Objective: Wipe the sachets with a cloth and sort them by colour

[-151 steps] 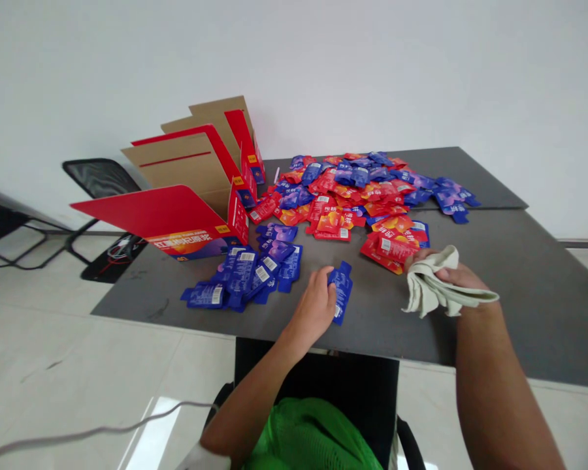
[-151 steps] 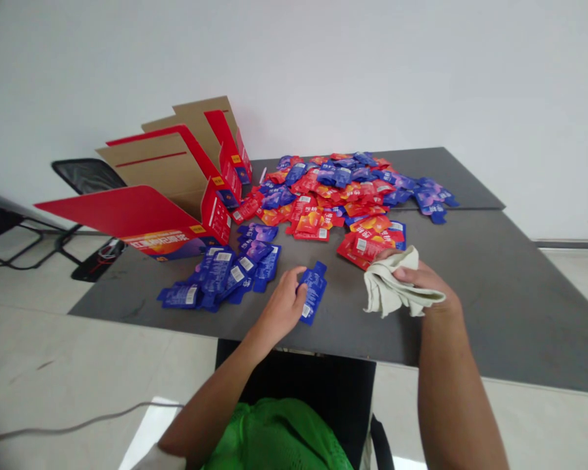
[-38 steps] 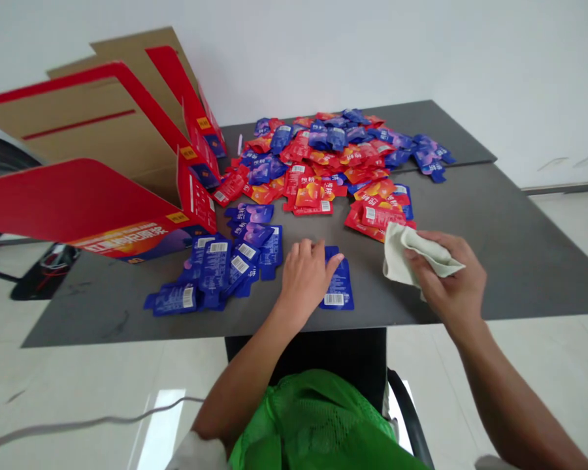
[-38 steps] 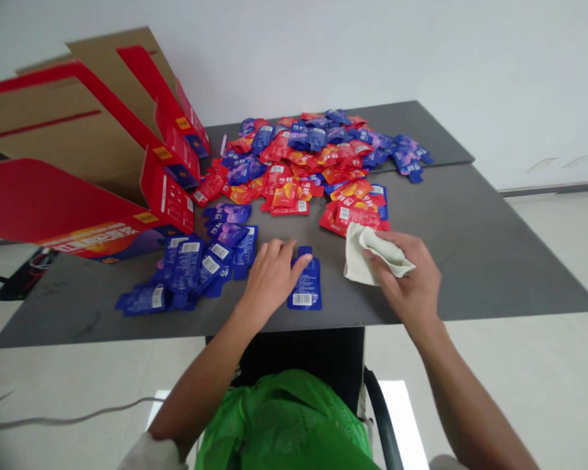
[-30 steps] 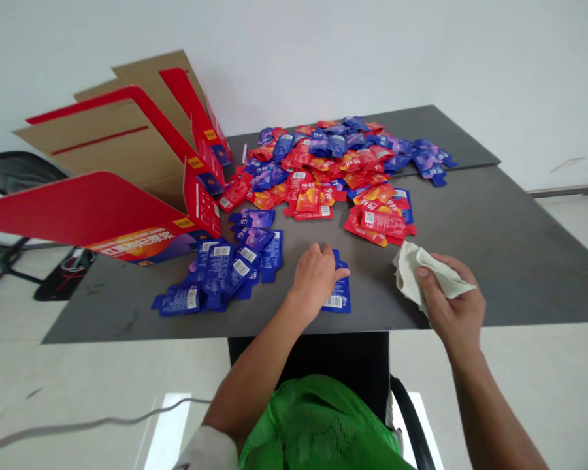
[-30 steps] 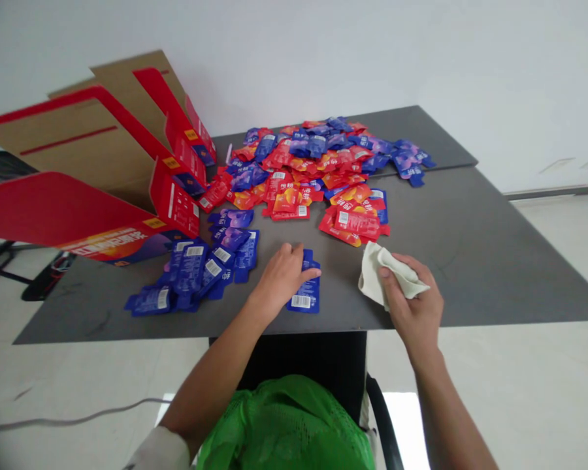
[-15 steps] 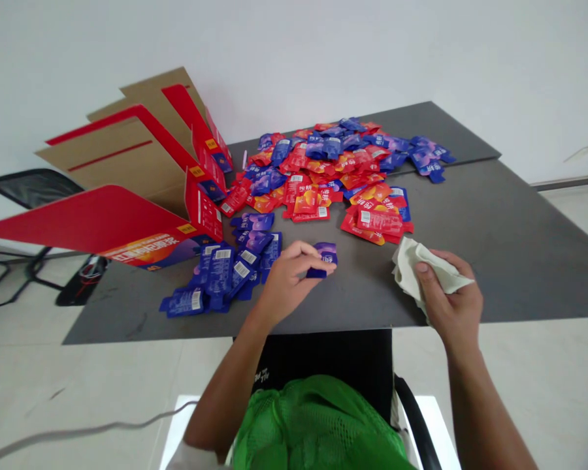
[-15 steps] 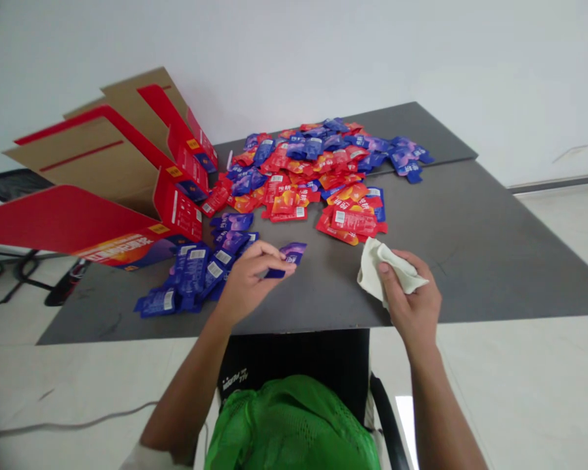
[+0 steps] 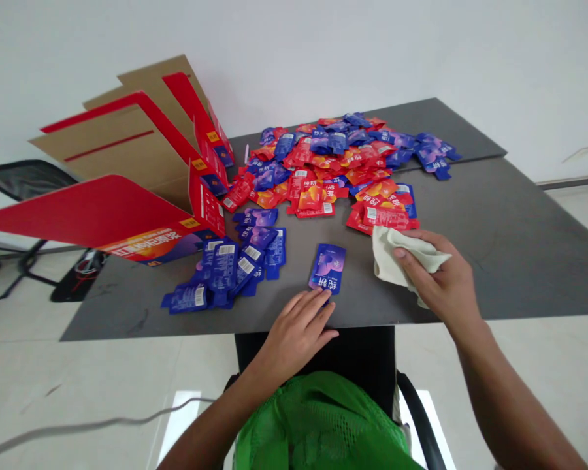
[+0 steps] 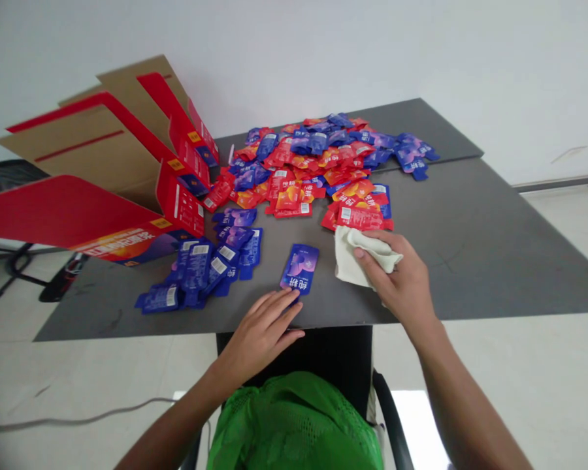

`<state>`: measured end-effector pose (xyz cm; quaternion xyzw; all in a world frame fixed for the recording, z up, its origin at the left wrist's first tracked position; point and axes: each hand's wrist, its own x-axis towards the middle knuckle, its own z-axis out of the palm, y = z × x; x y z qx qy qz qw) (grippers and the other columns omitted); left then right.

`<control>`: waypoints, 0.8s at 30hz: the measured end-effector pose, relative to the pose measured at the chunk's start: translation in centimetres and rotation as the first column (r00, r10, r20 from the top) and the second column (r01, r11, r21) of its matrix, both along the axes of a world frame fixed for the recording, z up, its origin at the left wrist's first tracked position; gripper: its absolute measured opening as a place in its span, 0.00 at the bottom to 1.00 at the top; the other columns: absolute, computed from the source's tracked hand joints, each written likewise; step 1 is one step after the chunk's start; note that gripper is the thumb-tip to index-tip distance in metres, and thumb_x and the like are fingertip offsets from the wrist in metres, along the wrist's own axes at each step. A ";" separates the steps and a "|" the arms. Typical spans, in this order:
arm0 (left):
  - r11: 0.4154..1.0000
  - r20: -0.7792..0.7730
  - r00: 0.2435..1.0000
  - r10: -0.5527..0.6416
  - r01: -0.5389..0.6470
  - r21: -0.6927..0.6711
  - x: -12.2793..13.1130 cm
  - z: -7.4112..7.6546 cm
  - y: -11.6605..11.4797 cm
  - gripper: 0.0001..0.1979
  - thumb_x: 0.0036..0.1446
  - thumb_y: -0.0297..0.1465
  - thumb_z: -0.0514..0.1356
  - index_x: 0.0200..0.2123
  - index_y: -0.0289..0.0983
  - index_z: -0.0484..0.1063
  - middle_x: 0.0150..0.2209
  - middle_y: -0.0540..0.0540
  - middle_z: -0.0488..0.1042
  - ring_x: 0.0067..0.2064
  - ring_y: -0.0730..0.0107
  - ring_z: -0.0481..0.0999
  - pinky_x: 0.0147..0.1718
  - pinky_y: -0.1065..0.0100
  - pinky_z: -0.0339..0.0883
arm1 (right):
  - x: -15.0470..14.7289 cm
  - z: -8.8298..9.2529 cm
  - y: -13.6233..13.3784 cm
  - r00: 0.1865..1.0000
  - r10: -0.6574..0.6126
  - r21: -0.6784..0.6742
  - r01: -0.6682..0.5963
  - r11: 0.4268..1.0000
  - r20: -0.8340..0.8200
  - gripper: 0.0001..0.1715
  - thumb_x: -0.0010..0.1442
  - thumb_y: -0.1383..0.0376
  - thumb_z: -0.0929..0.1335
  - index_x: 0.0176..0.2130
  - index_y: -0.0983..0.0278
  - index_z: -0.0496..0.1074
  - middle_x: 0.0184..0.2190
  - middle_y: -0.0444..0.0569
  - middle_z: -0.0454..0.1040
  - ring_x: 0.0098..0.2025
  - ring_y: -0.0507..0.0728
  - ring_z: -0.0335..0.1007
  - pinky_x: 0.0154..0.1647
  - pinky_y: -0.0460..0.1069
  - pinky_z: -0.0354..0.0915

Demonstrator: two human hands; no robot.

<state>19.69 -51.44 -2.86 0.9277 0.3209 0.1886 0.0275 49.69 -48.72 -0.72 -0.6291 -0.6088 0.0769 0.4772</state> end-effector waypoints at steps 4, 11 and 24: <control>0.999 -0.018 1.000 -0.010 0.010 0.039 -0.1 -1.7 -0.8 0.20 0.70 0.38 0.61 0.59 0.33 0.73 0.65 0.38 0.74 0.67 0.55 0.72 0.67 0.54 0.68 | -3.7 1.6 2.3 0.909 0.354 0.025 -0.368 0.930 0.220 0.22 0.67 0.59 0.71 0.59 0.56 0.72 0.53 0.54 0.78 0.54 0.65 0.75 0.56 0.60 0.73; 0.997 0.040 0.999 0.003 -0.006 0.077 -0.2 -3.1 -0.8 0.19 0.71 0.35 0.60 0.61 0.32 0.72 0.61 0.38 0.78 0.63 0.58 0.76 0.64 0.55 0.72 | -6.7 -2.4 5.5 0.575 0.620 -0.264 -0.583 0.768 0.534 0.33 0.60 0.72 0.73 0.62 0.58 0.68 0.57 0.53 0.75 0.55 0.64 0.71 0.54 0.58 0.73; 0.999 0.126 0.992 0.011 -0.017 0.049 0.2 -3.3 -0.9 0.17 0.70 0.33 0.62 0.58 0.32 0.74 0.57 0.39 0.81 0.59 0.60 0.80 0.64 0.56 0.73 | -6.8 -0.5 4.8 0.594 0.569 -0.161 -0.598 0.785 0.569 0.26 0.68 0.65 0.69 0.63 0.60 0.67 0.58 0.56 0.74 0.56 0.63 0.71 0.55 0.56 0.71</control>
